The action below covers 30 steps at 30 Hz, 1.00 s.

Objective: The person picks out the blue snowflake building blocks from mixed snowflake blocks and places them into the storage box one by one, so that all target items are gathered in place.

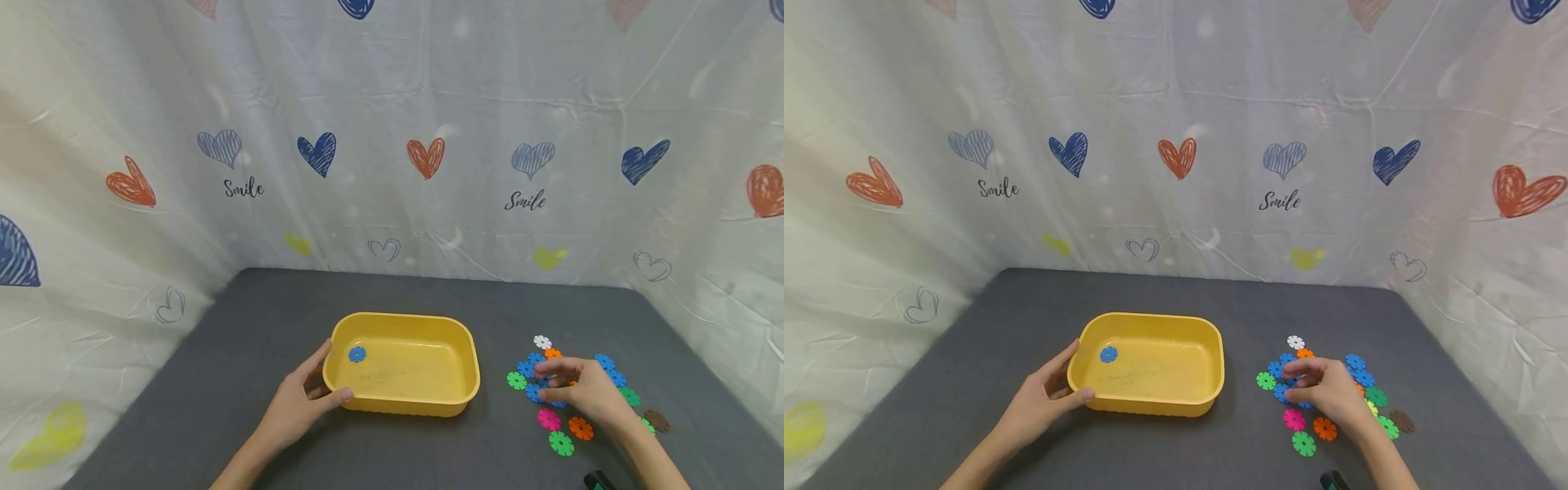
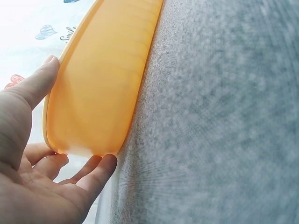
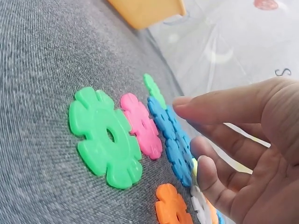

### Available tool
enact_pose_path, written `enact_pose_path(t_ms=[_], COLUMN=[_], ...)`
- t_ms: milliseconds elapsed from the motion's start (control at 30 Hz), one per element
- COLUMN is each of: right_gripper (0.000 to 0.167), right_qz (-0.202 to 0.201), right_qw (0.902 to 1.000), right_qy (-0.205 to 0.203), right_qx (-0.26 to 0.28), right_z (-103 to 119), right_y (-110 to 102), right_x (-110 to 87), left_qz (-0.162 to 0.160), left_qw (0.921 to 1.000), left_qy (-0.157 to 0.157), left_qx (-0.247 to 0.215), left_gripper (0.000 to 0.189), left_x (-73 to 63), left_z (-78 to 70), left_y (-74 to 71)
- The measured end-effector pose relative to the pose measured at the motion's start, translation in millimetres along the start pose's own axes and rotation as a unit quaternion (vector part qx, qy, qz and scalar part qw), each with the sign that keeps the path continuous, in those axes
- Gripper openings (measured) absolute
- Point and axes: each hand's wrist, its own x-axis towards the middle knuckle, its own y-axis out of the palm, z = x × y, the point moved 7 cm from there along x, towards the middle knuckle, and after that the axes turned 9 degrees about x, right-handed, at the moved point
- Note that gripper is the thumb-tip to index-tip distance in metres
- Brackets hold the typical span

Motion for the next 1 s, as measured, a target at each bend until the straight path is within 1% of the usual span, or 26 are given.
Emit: enact_pose_path(t_ms=[133, 367, 533, 633, 800, 1000], right_gripper=[0.048, 0.05, 0.049, 0.048, 0.045, 0.045], right_qz=[0.004, 0.035, 0.042, 0.034, 0.016, 0.015], right_qw=[1.0, 0.999, 0.9983, 0.9988, 0.9997, 0.9997], right_qy=[0.002, -0.009, 0.001, 0.01, 0.019, 0.016], right_qx=[0.001, 0.027, 0.04, 0.033, 0.004, -0.015], right_z=[-3, -3, -7, -10, -13, -12], right_y=[0, 3, 4, 4, 2, 2], right_x=[-0.2, -0.8, 0.1, 1.0, 2.6, 2.3], left_qz=[0.001, -0.002, -0.002, -0.002, -0.004, -0.005], left_qw=[1.0, 1.0, 1.0, 1.0, 1.0, 1.0], left_qy=[-0.003, -0.006, -0.007, -0.006, -0.006, -0.006], left_qx=[-0.003, 0.001, 0.0, 0.001, 0.004, 0.002], left_gripper=[0.095, 0.094, 0.094, 0.094, 0.095, 0.094], left_x=[-1.0, -2.0, -2.0, -1.7, -1.1, -0.4], left_z=[-0.4, -0.8, -0.6, -0.9, -1.6, -1.6], left_y=[0.2, -0.5, -0.5, -0.2, -0.3, -0.1])
